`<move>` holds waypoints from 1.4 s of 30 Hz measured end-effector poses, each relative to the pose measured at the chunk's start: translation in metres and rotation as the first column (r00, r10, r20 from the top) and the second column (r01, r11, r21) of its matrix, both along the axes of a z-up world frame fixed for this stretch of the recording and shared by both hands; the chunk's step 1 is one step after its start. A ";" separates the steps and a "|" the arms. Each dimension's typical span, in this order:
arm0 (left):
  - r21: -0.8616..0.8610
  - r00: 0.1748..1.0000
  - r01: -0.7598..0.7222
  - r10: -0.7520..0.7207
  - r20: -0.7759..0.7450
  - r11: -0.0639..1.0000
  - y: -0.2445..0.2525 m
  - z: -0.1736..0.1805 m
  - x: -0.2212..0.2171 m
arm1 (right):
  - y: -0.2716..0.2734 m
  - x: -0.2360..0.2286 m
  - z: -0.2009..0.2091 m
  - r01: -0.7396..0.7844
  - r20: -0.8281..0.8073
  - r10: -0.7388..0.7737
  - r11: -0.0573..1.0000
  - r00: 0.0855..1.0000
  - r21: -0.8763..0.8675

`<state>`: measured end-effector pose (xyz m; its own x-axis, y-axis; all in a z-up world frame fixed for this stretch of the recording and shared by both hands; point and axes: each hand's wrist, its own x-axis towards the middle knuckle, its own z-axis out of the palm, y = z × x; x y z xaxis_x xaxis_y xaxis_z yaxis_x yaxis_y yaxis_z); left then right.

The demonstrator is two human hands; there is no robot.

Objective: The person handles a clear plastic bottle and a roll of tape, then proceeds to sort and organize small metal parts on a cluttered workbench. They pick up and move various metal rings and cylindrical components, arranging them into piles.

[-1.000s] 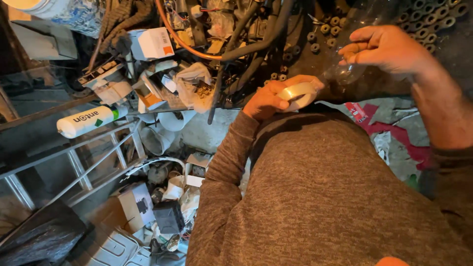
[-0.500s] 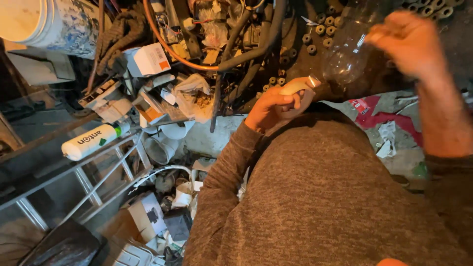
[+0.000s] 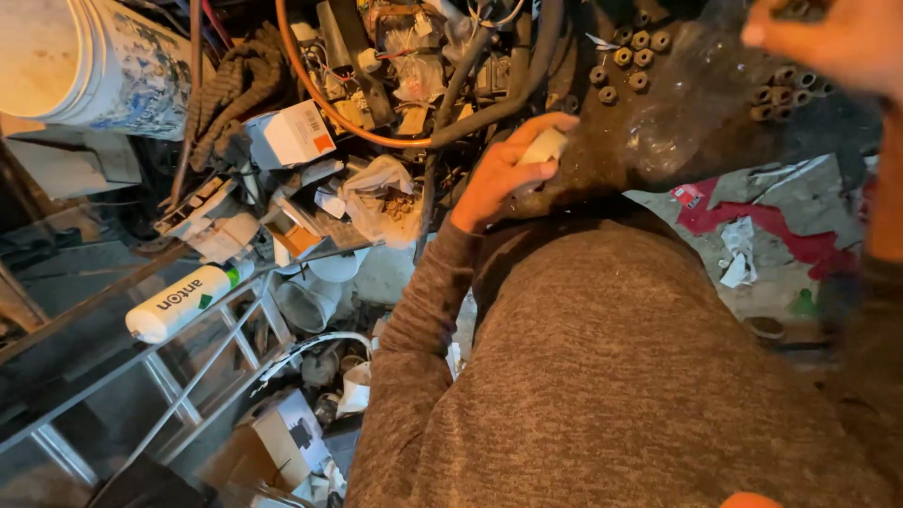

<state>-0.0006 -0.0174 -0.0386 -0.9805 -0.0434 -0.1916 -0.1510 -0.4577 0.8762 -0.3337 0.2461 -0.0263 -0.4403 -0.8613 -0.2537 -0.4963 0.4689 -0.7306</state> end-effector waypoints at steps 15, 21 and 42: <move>-0.418 0.946 0.082 -0.202 -0.253 0.905 0.014 -0.014 -0.102 | 0.119 -0.056 -0.084 0.290 0.400 -0.253 0.956 0.881 -0.035; -0.434 0.983 -0.007 -0.074 -0.169 0.901 0.004 0.011 -0.085 | 0.079 -0.015 -0.118 0.300 0.563 -0.064 0.892 0.824 -0.337; -0.627 0.976 0.159 -0.217 -0.016 0.762 0.002 -0.012 -0.093 | 0.056 0.051 -0.110 0.109 0.573 0.084 0.949 0.816 -0.295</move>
